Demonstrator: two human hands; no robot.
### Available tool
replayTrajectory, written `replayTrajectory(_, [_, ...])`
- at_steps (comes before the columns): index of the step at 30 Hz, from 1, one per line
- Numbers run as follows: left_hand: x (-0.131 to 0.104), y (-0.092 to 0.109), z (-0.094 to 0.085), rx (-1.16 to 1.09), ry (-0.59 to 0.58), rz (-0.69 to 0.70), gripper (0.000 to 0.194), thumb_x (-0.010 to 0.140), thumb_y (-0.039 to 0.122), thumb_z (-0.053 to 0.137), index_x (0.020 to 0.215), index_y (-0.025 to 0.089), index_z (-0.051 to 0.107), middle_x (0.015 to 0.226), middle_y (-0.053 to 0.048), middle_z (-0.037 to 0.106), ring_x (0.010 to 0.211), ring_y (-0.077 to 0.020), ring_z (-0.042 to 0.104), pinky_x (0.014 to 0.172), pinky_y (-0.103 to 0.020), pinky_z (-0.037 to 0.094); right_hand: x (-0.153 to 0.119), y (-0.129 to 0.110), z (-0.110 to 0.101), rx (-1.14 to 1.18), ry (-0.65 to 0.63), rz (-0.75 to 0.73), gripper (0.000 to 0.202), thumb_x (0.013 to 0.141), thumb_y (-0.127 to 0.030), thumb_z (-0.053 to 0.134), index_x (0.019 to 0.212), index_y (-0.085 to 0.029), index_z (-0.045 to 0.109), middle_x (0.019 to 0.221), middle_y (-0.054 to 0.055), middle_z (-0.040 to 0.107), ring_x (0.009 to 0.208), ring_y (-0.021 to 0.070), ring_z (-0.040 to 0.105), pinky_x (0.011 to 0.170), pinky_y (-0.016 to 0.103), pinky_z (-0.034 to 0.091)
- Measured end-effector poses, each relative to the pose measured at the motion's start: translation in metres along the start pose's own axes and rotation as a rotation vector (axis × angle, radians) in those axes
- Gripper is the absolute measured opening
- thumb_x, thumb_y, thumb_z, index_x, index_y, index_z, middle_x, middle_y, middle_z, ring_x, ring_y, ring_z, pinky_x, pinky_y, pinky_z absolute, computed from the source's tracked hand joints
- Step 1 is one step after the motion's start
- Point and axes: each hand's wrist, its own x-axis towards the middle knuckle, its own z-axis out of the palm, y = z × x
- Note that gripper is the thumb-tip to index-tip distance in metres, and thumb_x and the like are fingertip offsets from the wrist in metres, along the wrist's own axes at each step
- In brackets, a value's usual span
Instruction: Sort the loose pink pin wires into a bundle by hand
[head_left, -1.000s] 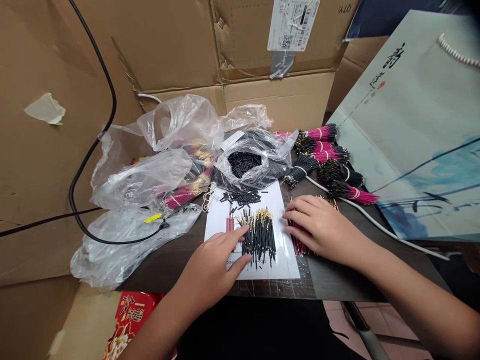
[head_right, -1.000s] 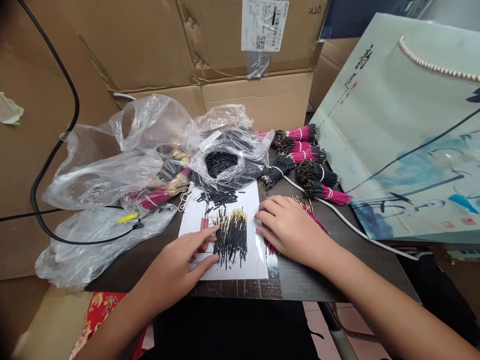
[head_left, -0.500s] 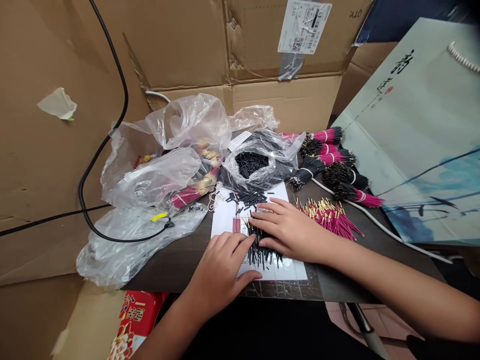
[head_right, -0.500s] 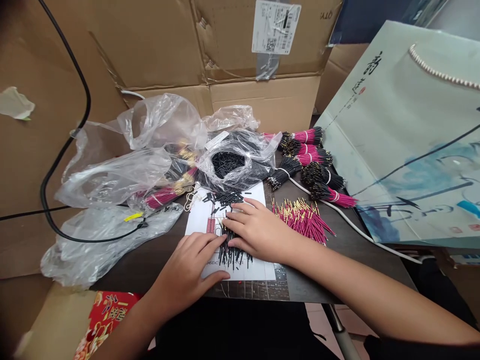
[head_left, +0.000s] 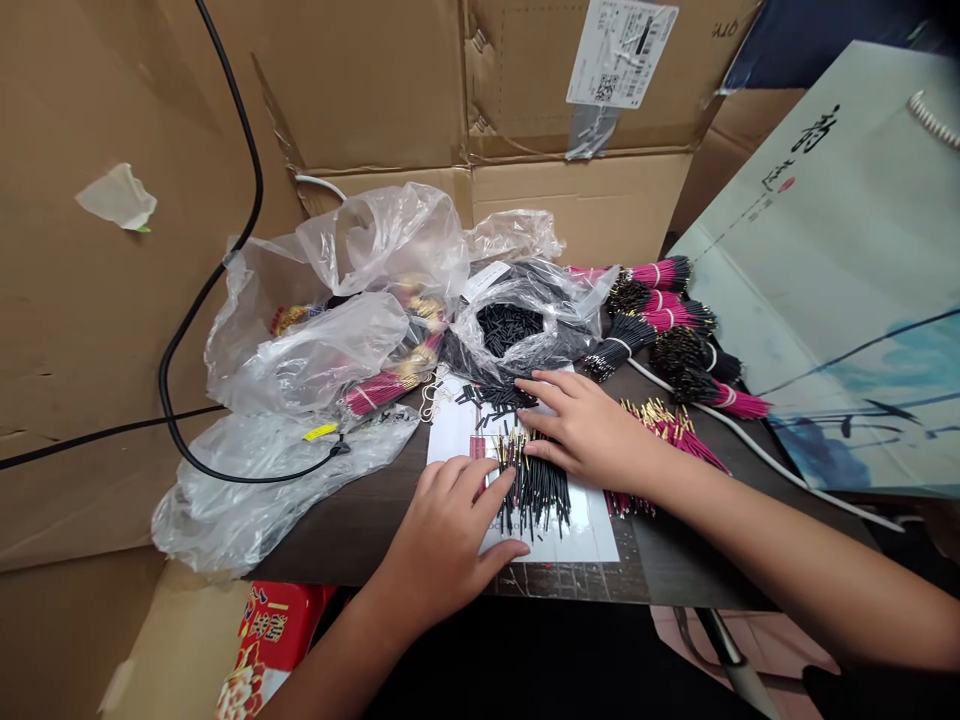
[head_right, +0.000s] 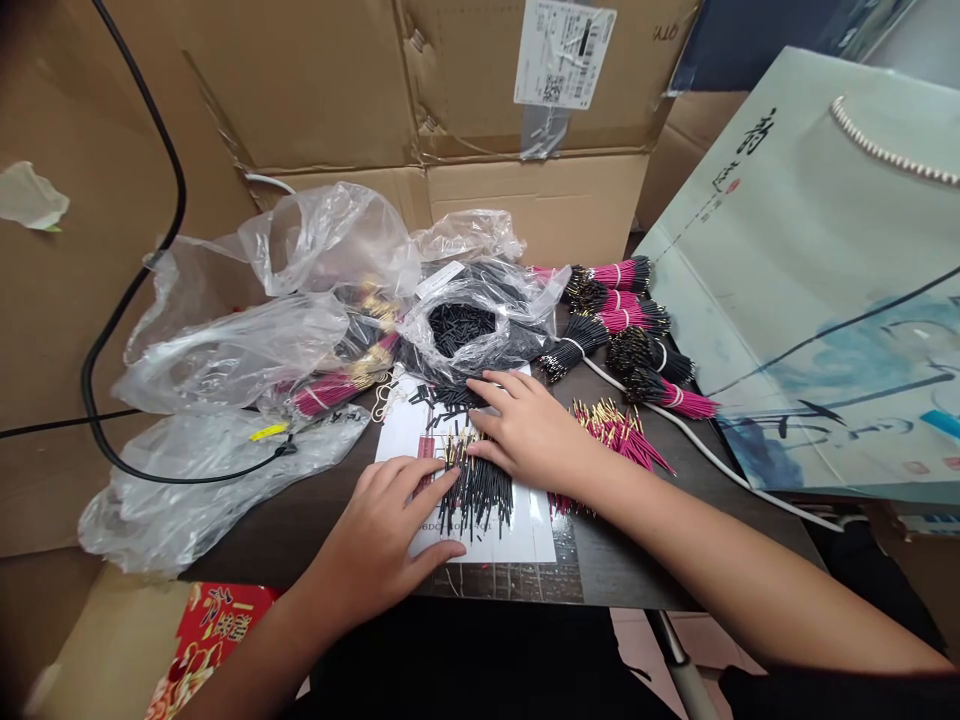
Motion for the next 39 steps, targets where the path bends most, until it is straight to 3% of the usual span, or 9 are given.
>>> replayTrajectory(3, [0.0, -0.001, 0.001, 0.005, 0.011, 0.011, 0.064, 0.093, 0.06, 0.063, 0.139, 0.015, 0.057, 0.135, -0.017, 0.061, 0.121, -0.036, 0.054, 0.1, -0.056, 0.043, 0.001, -0.001, 0.0, -0.013, 0.02, 0.016, 0.044, 0.101, -0.047, 0.055, 0.123, -0.014, 0.073, 0.153, 0.019, 0.052, 0.143, 0.0391, 0.043, 0.115, 0.059, 0.039])
replayTrajectory(8, [0.002, -0.003, 0.001, 0.0, 0.021, 0.024, 0.067, 0.092, 0.062, 0.062, 0.138, 0.014, 0.056, 0.132, -0.017, 0.062, 0.117, -0.0345, 0.055, 0.099, -0.054, 0.044, 0.006, -0.006, -0.001, 0.029, 0.016, -0.054, 0.039, 0.101, -0.048, 0.054, 0.126, -0.025, 0.073, 0.155, 0.015, 0.049, 0.144, 0.0373, 0.042, 0.114, 0.056, 0.041])
replayTrajectory(13, [0.003, -0.004, 0.0, 0.001, 0.01, 0.028, 0.066, 0.092, 0.063, 0.061, 0.138, 0.015, 0.056, 0.132, -0.016, 0.062, 0.118, -0.0348, 0.054, 0.099, -0.053, 0.044, 0.011, -0.004, -0.003, -0.016, 0.041, -0.03, 0.04, 0.101, -0.046, 0.055, 0.126, -0.02, 0.073, 0.153, 0.019, 0.051, 0.141, 0.0393, 0.046, 0.112, 0.058, 0.042])
replayTrajectory(18, [0.004, -0.005, 0.001, 0.009, 0.01, 0.028, 0.066, 0.093, 0.063, 0.06, 0.139, 0.016, 0.055, 0.132, -0.015, 0.062, 0.119, -0.0345, 0.054, 0.099, -0.053, 0.043, 0.004, 0.0, -0.012, 0.055, 0.028, 0.016, 0.037, 0.105, -0.031, 0.049, 0.13, -0.014, 0.069, 0.122, 0.016, 0.071, 0.113, 0.0303, 0.064, 0.097, 0.049, 0.054])
replayTrajectory(21, [0.006, -0.007, 0.0, 0.006, 0.009, 0.03, 0.069, 0.093, 0.066, 0.059, 0.141, 0.017, 0.054, 0.137, -0.016, 0.06, 0.122, -0.0347, 0.053, 0.101, -0.053, 0.042, -0.006, 0.002, -0.018, 0.091, 0.02, 0.074, 0.034, 0.104, -0.023, 0.049, 0.128, -0.01, 0.069, 0.11, 0.015, 0.074, 0.1, 0.0281, 0.069, 0.089, 0.047, 0.057])
replayTrajectory(26, [0.01, -0.009, -0.004, 0.054, -0.009, 0.021, 0.082, 0.087, 0.074, 0.06, 0.146, 0.017, 0.05, 0.151, -0.018, 0.051, 0.13, -0.0377, 0.048, 0.105, -0.056, 0.038, -0.021, 0.004, -0.016, 0.144, 0.025, 0.049, 0.034, 0.1, -0.028, 0.059, 0.127, -0.011, 0.068, 0.12, 0.016, 0.074, 0.109, 0.0299, 0.07, 0.098, 0.051, 0.057])
replayTrajectory(31, [0.016, -0.01, -0.008, 0.122, -0.058, 0.017, 0.095, 0.082, 0.077, 0.064, 0.154, 0.019, 0.042, 0.161, -0.018, 0.041, 0.132, -0.0393, 0.046, 0.104, -0.058, 0.034, -0.027, 0.003, -0.008, 0.221, 0.044, 0.017, 0.033, 0.102, -0.017, 0.05, 0.13, -0.013, 0.067, 0.123, 0.011, 0.074, 0.112, 0.0257, 0.07, 0.108, 0.05, 0.053])
replayTrajectory(34, [0.021, -0.011, -0.011, 0.148, -0.076, 0.014, 0.102, 0.079, 0.08, 0.065, 0.157, 0.021, 0.038, 0.164, -0.018, 0.036, 0.134, -0.0402, 0.044, 0.106, -0.061, 0.03, -0.028, 0.005, -0.006, 0.213, 0.071, 0.032, 0.035, 0.102, -0.02, 0.052, 0.133, -0.012, 0.065, 0.127, 0.012, 0.073, 0.117, 0.0264, 0.068, 0.111, 0.051, 0.051])
replayTrajectory(39, [0.024, -0.011, -0.013, 0.142, -0.076, 0.018, 0.102, 0.078, 0.083, 0.062, 0.156, 0.022, 0.04, 0.159, -0.015, 0.045, 0.132, -0.0386, 0.045, 0.107, -0.06, 0.026, -0.031, 0.007, -0.005, 0.173, 0.053, 0.052, 0.033, 0.101, -0.024, 0.054, 0.131, -0.015, 0.066, 0.124, 0.012, 0.073, 0.116, 0.0272, 0.067, 0.113, 0.055, 0.047])
